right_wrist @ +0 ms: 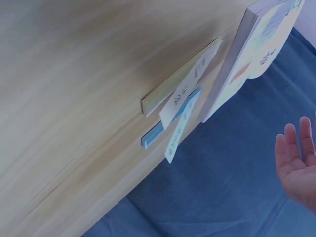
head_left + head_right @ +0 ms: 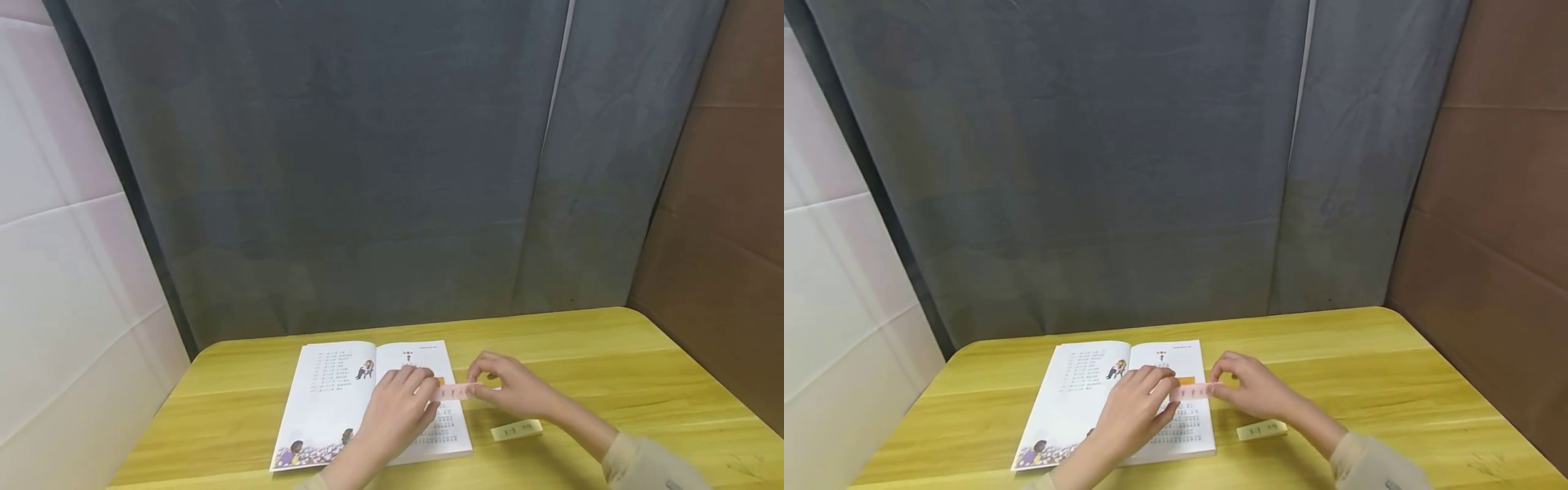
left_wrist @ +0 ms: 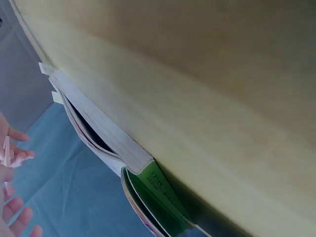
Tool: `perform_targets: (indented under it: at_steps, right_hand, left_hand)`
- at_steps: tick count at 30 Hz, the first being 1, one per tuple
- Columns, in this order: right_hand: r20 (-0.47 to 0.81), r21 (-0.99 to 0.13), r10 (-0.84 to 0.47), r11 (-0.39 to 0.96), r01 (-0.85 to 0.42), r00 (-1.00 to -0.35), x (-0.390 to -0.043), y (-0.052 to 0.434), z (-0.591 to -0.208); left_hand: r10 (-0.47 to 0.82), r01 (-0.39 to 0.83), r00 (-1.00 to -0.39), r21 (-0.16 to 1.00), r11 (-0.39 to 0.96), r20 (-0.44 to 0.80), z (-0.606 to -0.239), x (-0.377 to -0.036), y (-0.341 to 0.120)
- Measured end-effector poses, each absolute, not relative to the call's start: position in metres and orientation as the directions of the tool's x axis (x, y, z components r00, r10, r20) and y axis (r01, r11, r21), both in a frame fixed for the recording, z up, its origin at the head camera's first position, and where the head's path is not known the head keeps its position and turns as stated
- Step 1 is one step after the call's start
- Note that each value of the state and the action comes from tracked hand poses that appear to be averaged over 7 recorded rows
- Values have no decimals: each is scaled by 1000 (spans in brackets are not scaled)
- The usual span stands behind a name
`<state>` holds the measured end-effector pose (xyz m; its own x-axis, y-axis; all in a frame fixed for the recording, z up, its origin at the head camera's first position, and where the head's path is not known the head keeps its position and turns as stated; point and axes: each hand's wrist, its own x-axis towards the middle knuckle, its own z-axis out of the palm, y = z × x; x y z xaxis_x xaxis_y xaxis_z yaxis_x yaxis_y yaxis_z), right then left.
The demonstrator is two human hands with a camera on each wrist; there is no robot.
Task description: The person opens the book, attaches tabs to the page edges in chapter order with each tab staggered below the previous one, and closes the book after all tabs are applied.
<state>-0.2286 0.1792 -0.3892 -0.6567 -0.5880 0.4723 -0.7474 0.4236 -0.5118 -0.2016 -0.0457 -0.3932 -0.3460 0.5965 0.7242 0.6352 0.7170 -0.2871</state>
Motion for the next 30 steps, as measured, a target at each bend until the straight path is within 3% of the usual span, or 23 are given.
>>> perform_targets:
  at_steps: [5,13,16,23,30]
  right_hand:
    - [465,-492,-604,431,-756,-647,-222,178,-386]
    - [503,-415,-639,412,-811,-582,-212,179,-383]
    - [532,-338,-637,444,-830,-558,-209,179,-381]
    - [641,-97,-656,446,-890,-399,-205,179,-375]
    - [709,19,-651,403,-915,-272,-204,183,-374]
  left_hand:
    - [570,698,-325,-214,683,755,-393,-196,-50]
    - [522,766,-357,-77,638,775,-396,-187,-52]
    - [509,783,-363,-40,620,781,-397,-185,-53]
    - [504,810,-324,-40,585,800,-397,-183,-54]
    - [486,807,-359,3,591,797,-397,-180,-55]
